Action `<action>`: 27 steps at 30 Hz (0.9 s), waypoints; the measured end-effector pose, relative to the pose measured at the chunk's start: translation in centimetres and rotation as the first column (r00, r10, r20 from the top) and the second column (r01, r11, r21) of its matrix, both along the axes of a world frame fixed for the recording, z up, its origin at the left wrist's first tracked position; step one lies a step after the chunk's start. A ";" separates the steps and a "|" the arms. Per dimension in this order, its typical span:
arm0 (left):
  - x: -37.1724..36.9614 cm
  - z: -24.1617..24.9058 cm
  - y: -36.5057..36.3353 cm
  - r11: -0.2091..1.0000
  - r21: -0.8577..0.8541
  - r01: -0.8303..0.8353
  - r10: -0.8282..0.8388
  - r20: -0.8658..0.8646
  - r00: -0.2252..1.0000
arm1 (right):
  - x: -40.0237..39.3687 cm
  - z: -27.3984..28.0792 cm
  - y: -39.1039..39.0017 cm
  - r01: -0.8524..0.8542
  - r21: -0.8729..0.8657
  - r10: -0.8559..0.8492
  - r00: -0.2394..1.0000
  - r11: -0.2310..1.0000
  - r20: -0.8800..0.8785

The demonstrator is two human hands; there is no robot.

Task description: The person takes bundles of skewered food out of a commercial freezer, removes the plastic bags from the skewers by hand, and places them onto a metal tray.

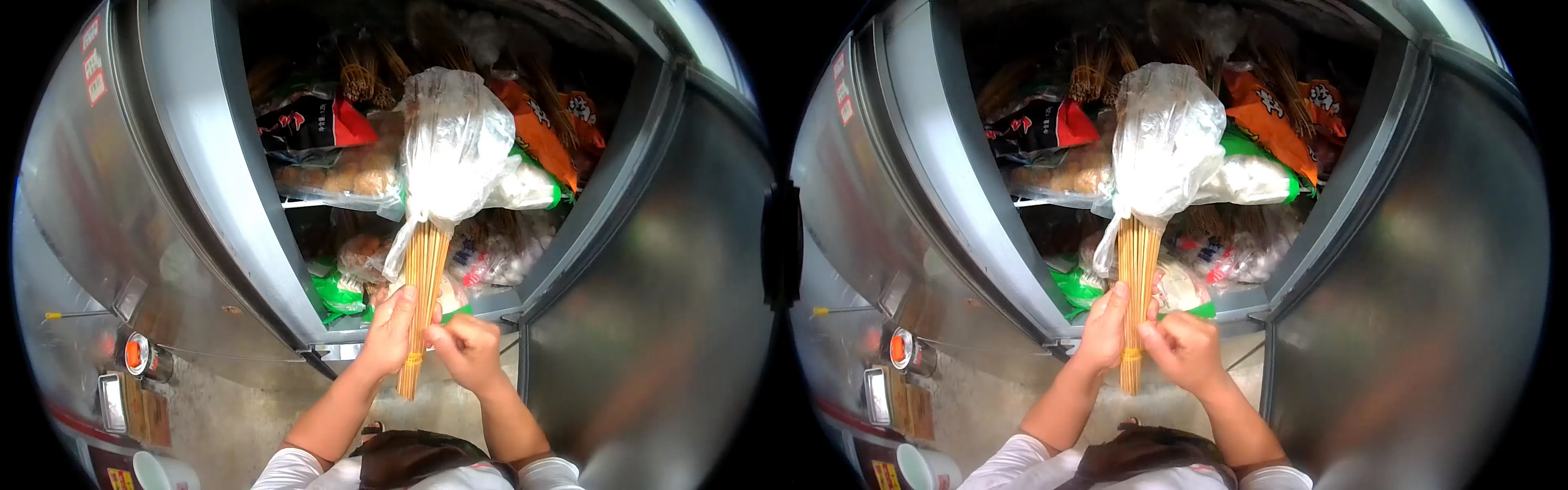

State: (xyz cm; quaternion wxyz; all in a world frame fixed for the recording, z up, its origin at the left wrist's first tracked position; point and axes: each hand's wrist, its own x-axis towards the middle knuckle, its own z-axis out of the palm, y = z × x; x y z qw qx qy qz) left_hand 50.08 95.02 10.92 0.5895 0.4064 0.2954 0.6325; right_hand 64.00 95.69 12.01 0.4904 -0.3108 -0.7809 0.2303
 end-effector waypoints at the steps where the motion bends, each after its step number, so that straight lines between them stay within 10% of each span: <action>1: 0.2 -0.1 -0.2 1.000 -0.004 0.002 -0.002 0.001 1.000 | 0.0 0.2 0.1 -0.003 0.033 0.006 0.995 0.999 -0.099; 9: 1.7 -0.1 -1.0 0.999 -0.015 -0.035 0.035 -0.017 0.999 | -1.6 3.8 0.0 0.212 -0.055 -0.217 0.908 0.976 -0.359; 20: 4.5 -3.7 -0.8 0.944 0.130 -0.305 0.330 -0.298 0.896 | -2.9 3.5 3.2 0.444 0.217 -0.392 0.887 0.869 -0.244; 27: 4.9 -4.5 -0.2 0.877 0.287 -0.386 0.479 -0.449 0.754 | -2.7 2.5 4.2 0.237 0.032 -0.205 0.893 0.971 -0.401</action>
